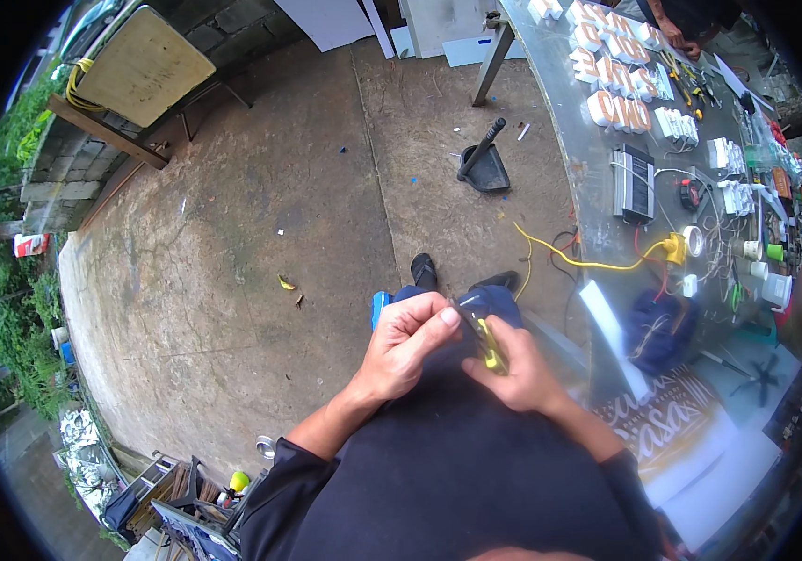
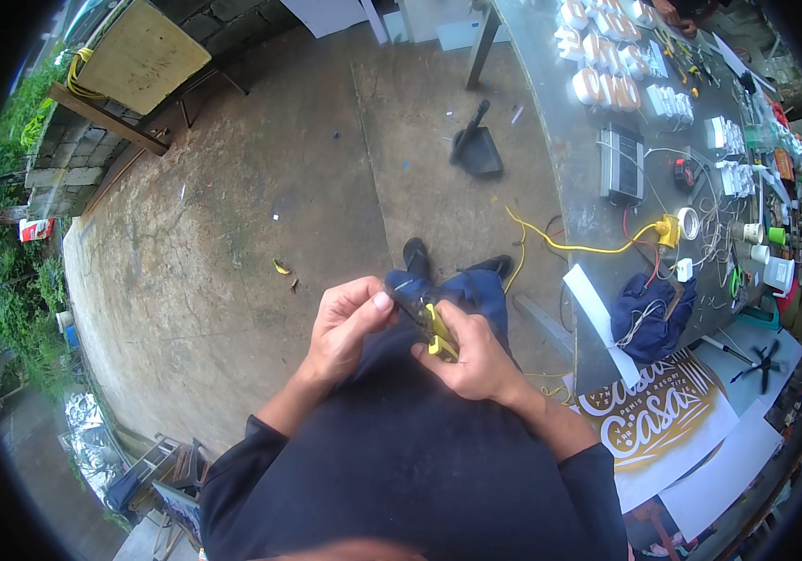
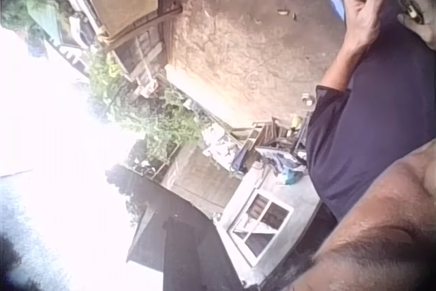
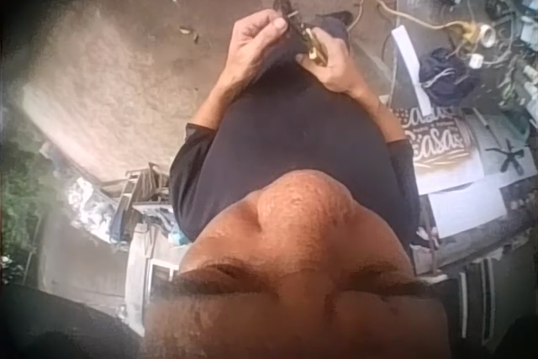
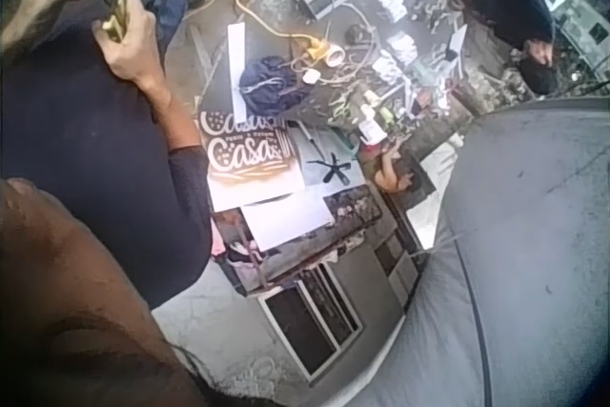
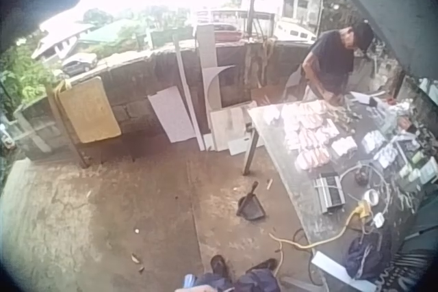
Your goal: Stripping insulation and joining electrical wires for signage illumination.
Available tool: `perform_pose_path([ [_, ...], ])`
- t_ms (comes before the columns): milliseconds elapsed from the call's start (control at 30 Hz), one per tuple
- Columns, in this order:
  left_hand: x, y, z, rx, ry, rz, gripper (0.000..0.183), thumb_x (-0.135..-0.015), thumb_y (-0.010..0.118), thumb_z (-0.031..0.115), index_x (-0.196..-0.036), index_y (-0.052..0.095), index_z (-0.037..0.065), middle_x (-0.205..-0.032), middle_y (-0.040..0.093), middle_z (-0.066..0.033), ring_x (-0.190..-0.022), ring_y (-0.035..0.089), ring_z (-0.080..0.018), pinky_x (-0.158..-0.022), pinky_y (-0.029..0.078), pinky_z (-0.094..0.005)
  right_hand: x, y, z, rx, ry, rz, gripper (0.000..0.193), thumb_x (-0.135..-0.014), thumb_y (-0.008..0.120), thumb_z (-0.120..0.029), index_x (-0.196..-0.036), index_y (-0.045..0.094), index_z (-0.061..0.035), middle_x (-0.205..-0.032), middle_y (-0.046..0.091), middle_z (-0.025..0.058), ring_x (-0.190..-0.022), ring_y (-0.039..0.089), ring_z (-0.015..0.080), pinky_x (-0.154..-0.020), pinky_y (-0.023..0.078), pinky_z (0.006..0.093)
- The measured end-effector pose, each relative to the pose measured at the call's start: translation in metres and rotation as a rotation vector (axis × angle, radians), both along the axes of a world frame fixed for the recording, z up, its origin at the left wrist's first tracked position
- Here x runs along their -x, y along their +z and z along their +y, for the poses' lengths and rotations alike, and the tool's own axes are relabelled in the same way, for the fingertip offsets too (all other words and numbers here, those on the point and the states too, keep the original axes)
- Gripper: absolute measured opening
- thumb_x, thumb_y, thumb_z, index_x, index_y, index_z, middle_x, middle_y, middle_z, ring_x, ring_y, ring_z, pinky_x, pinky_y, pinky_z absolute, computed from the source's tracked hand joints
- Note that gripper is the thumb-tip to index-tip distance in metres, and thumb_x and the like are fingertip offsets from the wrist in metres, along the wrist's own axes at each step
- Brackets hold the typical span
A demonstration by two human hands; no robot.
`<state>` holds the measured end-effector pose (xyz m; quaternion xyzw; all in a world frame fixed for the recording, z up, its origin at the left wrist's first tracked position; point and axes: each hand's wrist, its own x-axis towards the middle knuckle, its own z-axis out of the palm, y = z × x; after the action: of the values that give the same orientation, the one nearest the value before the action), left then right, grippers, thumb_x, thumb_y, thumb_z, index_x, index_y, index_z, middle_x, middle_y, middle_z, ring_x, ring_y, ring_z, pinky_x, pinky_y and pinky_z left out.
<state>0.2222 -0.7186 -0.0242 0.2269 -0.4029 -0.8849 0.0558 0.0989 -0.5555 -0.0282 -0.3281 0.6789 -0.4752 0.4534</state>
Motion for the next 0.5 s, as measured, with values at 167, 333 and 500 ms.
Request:
perform_pose_path([
  [167,-0.01,0.003,0.003,0.407,0.012,-0.074,0.026,-0.102,0.062,0.017,-0.082,0.059,0.001,-0.073,0.056,0.0031,-0.066,0.045,-0.0036,-0.058,0.037,-0.0242,0.002,0.002,0.005,-0.05,0.095,-0.029,0.029,-0.083,0.077,-0.01,-0.1,0.057,0.0014,-0.067,0.055,0.0085,-0.06,0.05,0.0127,-0.056,0.041,0.0314],
  [333,-0.027,0.004,-0.007,0.625,-0.071,-0.033,0.026,-0.099,0.062,0.014,-0.078,0.056,0.0,-0.065,0.052,-0.0016,-0.06,0.043,-0.007,-0.054,0.036,-0.0274,-0.004,0.001,0.005,-0.002,0.112,-0.116,0.034,-0.082,0.08,-0.012,-0.105,0.058,0.0014,-0.072,0.059,0.0059,-0.062,0.051,0.0112,-0.058,0.042,0.0296],
  [500,-0.028,0.008,-0.006,0.766,-0.044,-0.041,0.03,-0.098,0.061,0.012,-0.072,0.051,0.002,-0.059,0.044,-0.0046,-0.052,0.04,-0.014,-0.051,0.035,-0.0316,-0.004,0.001,0.004,0.0,0.148,-0.125,0.038,-0.082,0.081,-0.014,-0.108,0.059,0.0019,-0.072,0.06,0.0053,-0.063,0.051,0.0097,-0.058,0.042,0.0289],
])
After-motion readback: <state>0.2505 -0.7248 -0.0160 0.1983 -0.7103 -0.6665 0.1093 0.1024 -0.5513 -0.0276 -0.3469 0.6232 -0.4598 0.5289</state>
